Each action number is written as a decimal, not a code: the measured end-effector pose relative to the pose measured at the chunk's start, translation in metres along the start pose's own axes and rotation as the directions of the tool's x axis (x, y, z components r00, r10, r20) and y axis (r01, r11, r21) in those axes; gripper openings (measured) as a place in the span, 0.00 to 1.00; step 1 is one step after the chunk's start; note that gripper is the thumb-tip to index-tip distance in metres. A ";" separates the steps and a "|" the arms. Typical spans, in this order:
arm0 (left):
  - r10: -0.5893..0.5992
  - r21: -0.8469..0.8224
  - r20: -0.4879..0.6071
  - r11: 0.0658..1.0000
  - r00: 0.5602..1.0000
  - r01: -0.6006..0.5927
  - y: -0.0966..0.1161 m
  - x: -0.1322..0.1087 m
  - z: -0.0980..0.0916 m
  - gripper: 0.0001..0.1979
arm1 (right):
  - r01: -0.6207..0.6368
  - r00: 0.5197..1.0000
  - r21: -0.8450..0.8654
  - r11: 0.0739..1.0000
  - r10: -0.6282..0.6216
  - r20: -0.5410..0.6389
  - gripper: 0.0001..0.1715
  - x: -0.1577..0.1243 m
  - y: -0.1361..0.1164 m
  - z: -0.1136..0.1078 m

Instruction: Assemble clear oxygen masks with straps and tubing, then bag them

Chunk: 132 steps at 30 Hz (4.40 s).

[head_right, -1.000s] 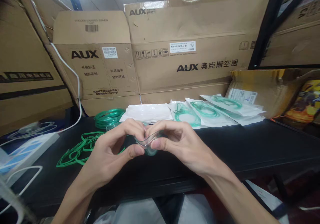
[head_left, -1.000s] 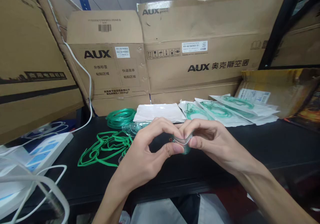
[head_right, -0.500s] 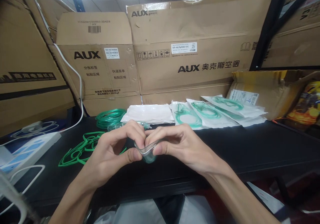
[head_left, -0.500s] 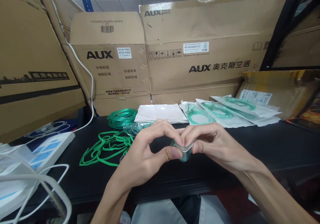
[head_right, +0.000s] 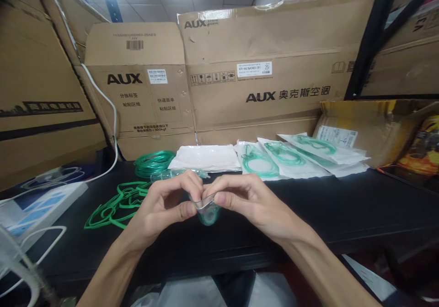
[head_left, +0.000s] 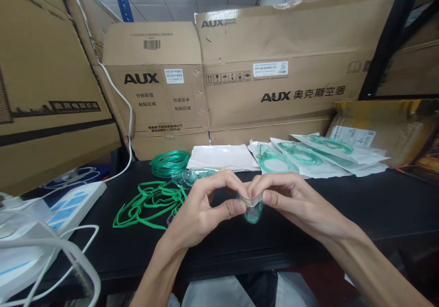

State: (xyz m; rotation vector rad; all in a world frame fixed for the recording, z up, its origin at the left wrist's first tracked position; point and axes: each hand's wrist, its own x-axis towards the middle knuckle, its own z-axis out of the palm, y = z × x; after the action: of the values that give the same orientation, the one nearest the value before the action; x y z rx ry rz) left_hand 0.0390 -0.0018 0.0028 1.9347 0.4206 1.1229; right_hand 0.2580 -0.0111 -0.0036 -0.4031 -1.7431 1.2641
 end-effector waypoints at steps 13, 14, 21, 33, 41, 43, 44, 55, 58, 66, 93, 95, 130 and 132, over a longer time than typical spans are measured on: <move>-0.142 -0.049 -0.056 0.989 0.988 0.139 -0.012 0.001 0.003 0.08 | -0.205 0.976 0.162 0.965 0.215 -0.043 0.09 0.001 0.007 0.004; -0.160 -0.063 -0.088 0.986 0.983 0.155 -0.014 0.002 0.005 0.09 | -0.216 0.970 0.151 0.965 0.230 -0.084 0.09 0.003 0.006 0.006; -0.224 0.048 -0.240 0.969 0.945 0.242 -0.009 0.004 0.016 0.11 | -0.186 0.959 -0.225 0.956 0.128 -0.251 0.30 0.010 0.018 0.010; -0.310 0.772 -0.515 0.237 0.799 0.590 0.011 -0.043 -0.101 0.15 | -0.301 0.947 -0.774 0.557 0.267 -0.177 0.34 -0.009 0.037 -0.014; -0.572 0.694 -0.421 0.296 0.704 0.656 0.001 -0.057 -0.115 0.17 | 0.051 0.996 -0.958 0.280 -0.089 0.027 0.16 0.022 0.031 0.025; -0.596 0.676 -0.411 0.309 0.690 0.669 -0.002 -0.057 -0.117 0.19 | 0.144 0.989 -0.968 0.206 -0.047 0.137 0.10 0.038 0.026 0.045; -0.604 0.670 -0.406 0.313 0.686 0.673 -0.003 -0.058 -0.118 0.19 | 0.190 0.982 -0.967 0.172 -0.016 0.190 0.10 0.047 0.026 0.055; -0.632 0.671 -0.425 0.261 0.648 0.694 -0.004 -0.067 -0.136 0.06 | 0.369 0.920 -0.917 0.151 0.079 0.383 0.10 0.097 0.034 0.078; -0.615 0.662 -0.477 0.220 0.628 0.717 -0.006 -0.074 -0.146 0.04 | 0.335 0.940 -0.918 0.211 -0.016 0.340 0.10 0.120 0.016 0.064; -0.565 0.635 -0.598 0.098 0.568 0.766 -0.016 -0.083 -0.161 0.04 | 0.263 0.925 -0.880 0.396 -0.362 0.114 0.08 0.165 -0.056 0.039; -0.363 0.740 -0.331 0.474 0.871 0.478 0.021 -0.036 -0.081 0.18 | 0.386 0.868 -0.307 0.870 -0.455 -0.200 0.11 0.146 -0.105 -0.006; -0.397 0.717 -0.286 0.514 0.872 0.470 0.019 -0.032 -0.069 0.18 | 0.391 0.875 -0.287 0.875 -0.450 -0.180 0.10 0.139 -0.107 -0.011; -0.593 0.695 0.120 0.623 0.796 0.359 0.004 -0.021 0.022 0.15 | -0.009 0.999 -0.953 0.302 0.050 0.007 0.20 0.000 0.048 -0.038; -0.592 0.664 0.135 0.649 0.794 0.372 0.000 -0.018 0.015 0.12 | -0.012 1.000 -0.953 0.301 0.003 -0.011 0.20 0.001 0.042 -0.033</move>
State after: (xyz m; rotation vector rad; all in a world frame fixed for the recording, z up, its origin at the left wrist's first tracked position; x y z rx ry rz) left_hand 0.0417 -0.0214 -0.0108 2.2932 1.1520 0.2661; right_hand 0.2738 0.0264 -0.0385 -1.0971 -2.3453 -0.0074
